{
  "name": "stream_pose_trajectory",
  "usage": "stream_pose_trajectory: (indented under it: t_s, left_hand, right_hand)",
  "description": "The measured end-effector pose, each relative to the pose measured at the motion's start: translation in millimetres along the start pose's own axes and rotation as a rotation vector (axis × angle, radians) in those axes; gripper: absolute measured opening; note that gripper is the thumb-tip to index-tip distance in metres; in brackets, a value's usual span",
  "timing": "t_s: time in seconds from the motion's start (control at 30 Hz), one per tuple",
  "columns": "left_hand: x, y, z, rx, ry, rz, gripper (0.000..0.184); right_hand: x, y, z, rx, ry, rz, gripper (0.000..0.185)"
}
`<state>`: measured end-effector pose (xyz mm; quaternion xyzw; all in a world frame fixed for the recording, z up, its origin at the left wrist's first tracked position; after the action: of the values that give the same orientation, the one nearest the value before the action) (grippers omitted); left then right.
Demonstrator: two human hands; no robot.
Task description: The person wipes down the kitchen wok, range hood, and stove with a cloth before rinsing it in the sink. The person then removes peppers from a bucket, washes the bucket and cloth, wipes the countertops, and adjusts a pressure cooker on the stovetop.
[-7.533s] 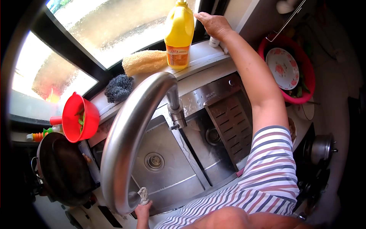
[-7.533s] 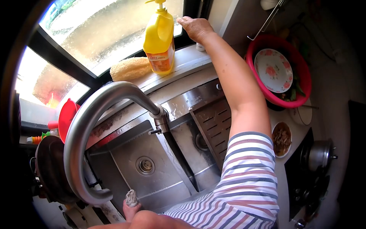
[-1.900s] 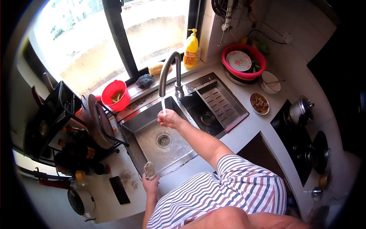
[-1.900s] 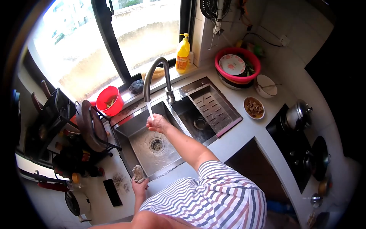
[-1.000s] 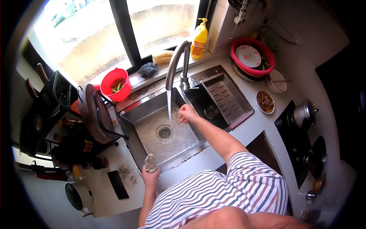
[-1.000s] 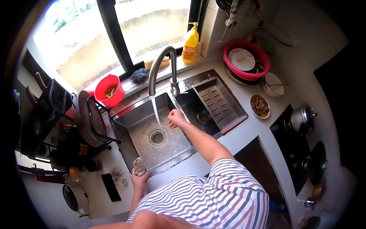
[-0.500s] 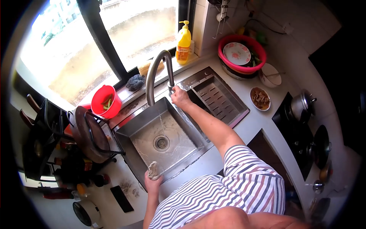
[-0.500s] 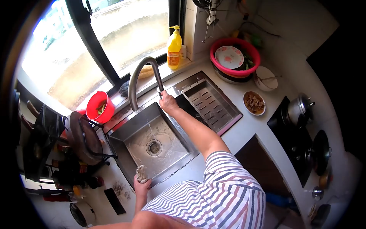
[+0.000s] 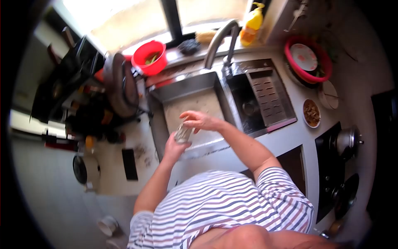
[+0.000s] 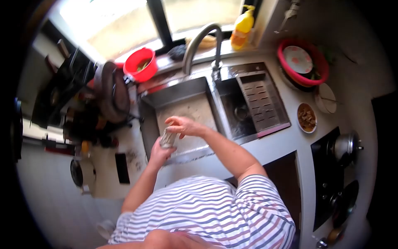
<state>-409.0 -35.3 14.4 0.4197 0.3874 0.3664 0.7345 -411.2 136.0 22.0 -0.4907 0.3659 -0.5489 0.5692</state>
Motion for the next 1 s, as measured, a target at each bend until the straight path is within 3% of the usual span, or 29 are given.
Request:
stream_pose_trajectory:
  t_s: [0.03, 0.1, 0.2, 0.27, 0.3, 0.37, 0.43, 0.5, 0.57, 0.63, 0.7, 0.77, 0.83, 0.97, 1.0]
  left_hand:
    - [0, 5, 2, 0.06, 0.01, 0.017, 0.039]
    - [-2, 20, 7, -0.063, -0.143, 0.243, 0.043]
    - [-7, 26, 13, -0.119, -0.178, 0.359, 0.047]
    - [-10, 23, 13, 0.146, -0.091, 0.481, 0.042]
    - [-11, 18, 11, 0.15, -0.097, 0.495, 0.042]
    - [-21, 22, 9, 0.393, -0.048, 0.481, 0.037]
    - [-23, 19, 9, 0.293, -0.124, 0.613, 0.033]
    - [-25, 15, 2, 0.015, -0.175, 0.952, 0.025]
    - [-22, 5, -19, -0.176, -0.003, 1.138, 0.015]
    - [-11, -9, -41, -0.252, -0.063, 1.189, 0.021]
    - [-8, -13, -47, -0.19, -0.119, 1.168, 0.024]
    - [-12, -4, -37, -0.053, -0.075, 1.049, 0.023]
    - [-14, -8, -35, -0.083, -0.178, 1.061, 0.021]
    - [-43, -1, -24, -0.121, -0.222, 1.087, 0.013]
    - [-50, -5, -30, -0.07, -0.354, 1.109, 0.013]
  right_hand:
    - [8, 8, 0, -0.02, -0.006, 0.169, 0.035]
    - [14, -4, 13, -0.136, 0.173, 0.072, 0.027]
    - [12, 6, 28, -0.066, 0.293, -0.038, 0.027]
    - [19, 17, 42, 0.051, 0.335, -0.135, 0.032]
    - [24, 21, 49, 0.052, 0.341, -0.121, 0.032]
    - [36, 29, 65, 0.305, 0.402, -0.33, 0.035]
    - [45, 30, 80, 0.341, 0.385, -0.378, 0.034]
    - [52, 28, 86, 0.122, 0.359, -0.304, 0.03]
    - [68, 8, 97, 0.045, 0.364, -0.147, 0.025]
    - [79, 1, 101, 0.065, 0.43, 0.105, 0.02]
    - [75, 13, 101, 0.057, 0.451, 0.088, 0.014]
    - [57, 30, 103, -0.197, 0.669, -0.338, 0.008]
    - [43, 23, 111, -0.185, 0.76, -0.661, 0.01]
    - [15, 8, 117, -0.4, 0.821, -0.913, 0.029]
    - [11, 5, 119, -0.417, 0.78, -0.92, 0.032]
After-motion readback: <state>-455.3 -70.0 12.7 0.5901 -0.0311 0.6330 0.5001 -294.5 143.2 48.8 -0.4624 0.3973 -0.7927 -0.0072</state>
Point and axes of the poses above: each hand's wrist, its own z-axis away from the middle knuckle, its own x-axis out of the palm, y = z × x, the point moved 3 cm from there along -z, towards the middle knuckle, and after that the axes turned 9 degrees about y, right-handed, at the moved point
